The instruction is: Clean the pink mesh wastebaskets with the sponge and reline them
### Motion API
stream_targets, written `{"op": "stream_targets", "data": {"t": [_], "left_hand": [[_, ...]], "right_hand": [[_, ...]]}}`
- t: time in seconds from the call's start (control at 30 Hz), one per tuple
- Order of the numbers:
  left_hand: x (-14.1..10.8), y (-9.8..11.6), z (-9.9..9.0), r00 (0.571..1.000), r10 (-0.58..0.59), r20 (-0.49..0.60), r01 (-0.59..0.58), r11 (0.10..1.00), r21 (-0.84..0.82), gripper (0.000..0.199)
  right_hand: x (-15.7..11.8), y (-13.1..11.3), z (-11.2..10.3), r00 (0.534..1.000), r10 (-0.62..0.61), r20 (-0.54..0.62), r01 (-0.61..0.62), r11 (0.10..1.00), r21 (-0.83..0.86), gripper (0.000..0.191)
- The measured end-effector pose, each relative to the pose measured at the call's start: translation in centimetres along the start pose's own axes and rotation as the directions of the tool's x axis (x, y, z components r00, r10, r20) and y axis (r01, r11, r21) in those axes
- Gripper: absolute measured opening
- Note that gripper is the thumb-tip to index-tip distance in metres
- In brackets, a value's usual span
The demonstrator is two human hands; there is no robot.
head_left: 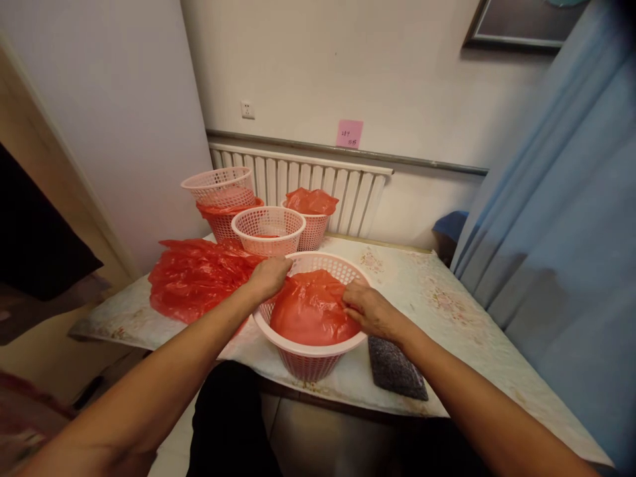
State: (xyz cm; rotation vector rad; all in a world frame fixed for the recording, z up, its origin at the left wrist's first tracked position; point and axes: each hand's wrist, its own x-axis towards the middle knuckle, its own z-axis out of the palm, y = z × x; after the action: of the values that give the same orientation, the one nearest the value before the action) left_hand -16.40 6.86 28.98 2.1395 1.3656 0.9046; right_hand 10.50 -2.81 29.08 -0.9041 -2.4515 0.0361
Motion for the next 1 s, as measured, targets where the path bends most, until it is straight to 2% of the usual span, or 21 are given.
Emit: {"op": "stream_targets", "data": {"t": [0.07,0.13,0.2,0.27,0.37,0.5,0.6,0.7,0.8,0.9,1.0], "left_hand": [[0.1,0.2,-0.1,1.0,0.008,0.009,-0.008,1.0,-0.015,0.013],[0.0,0.9,-0.3,0.999,0.03,0.044,-0.029,0.999,-0.037,0.01],[-0.3,2.1,-0.4,0.991,0.082,0.108,-0.075,0.995,-0.072,0.017],[-0.9,3.7,-0.2,0.97,0.168,0.174,-0.147,0.981,-0.127,0.037],[-2.0,5.8,0.5,0.921,0.277,0.275,-0.227,0.953,-0.203,0.069],[-2.4,6.7,2.1,0.86,0.263,0.437,-0.212,0.964,-0.163,0.09],[-1.9,6.1,3.6,0.858,0.215,0.466,-0.156,0.974,-0.162,0.083],[-1.4,5.6,4.9,0.885,0.181,0.429,-0.102,0.974,-0.202,0.051],[-1.1,5.7,5.6,0.899,0.182,0.398,-0.086,0.965,-0.248,0.026],[-0.9,6.0,5.6,0.914,0.178,0.365,-0.056,0.945,-0.321,0.023],[-0.4,6.4,4.7,0.941,0.15,0.304,-0.008,0.907,-0.422,0.023]], "right_hand": [[-0.4,0.5,-0.1,0.992,0.07,-0.11,-0.062,0.996,0.067,0.012],[-0.8,1.5,-0.2,0.951,0.158,-0.264,-0.132,0.985,0.111,0.007],[-1.4,2.6,-0.1,0.877,0.257,-0.406,-0.216,0.966,0.145,0.013],[-2.0,3.6,0.2,0.787,0.372,-0.492,-0.312,0.928,0.203,0.021],[-2.9,4.3,1.4,0.688,0.52,-0.506,-0.423,0.854,0.303,0.028],[-3.8,4.3,3.3,0.644,0.601,-0.473,-0.478,0.799,0.364,0.031],[-4.3,4.6,4.6,0.617,0.642,-0.455,-0.496,0.766,0.409,0.032],[-4.5,5.3,5.5,0.574,0.686,-0.447,-0.522,0.727,0.446,0.034],[-4.7,5.8,5.9,0.567,0.684,-0.46,-0.512,0.729,0.454,0.034],[-5.0,5.7,5.9,0.56,0.679,-0.475,-0.503,0.734,0.457,0.035],[-5.1,5.2,5.5,0.54,0.715,-0.445,-0.523,0.699,0.487,0.036]]}}
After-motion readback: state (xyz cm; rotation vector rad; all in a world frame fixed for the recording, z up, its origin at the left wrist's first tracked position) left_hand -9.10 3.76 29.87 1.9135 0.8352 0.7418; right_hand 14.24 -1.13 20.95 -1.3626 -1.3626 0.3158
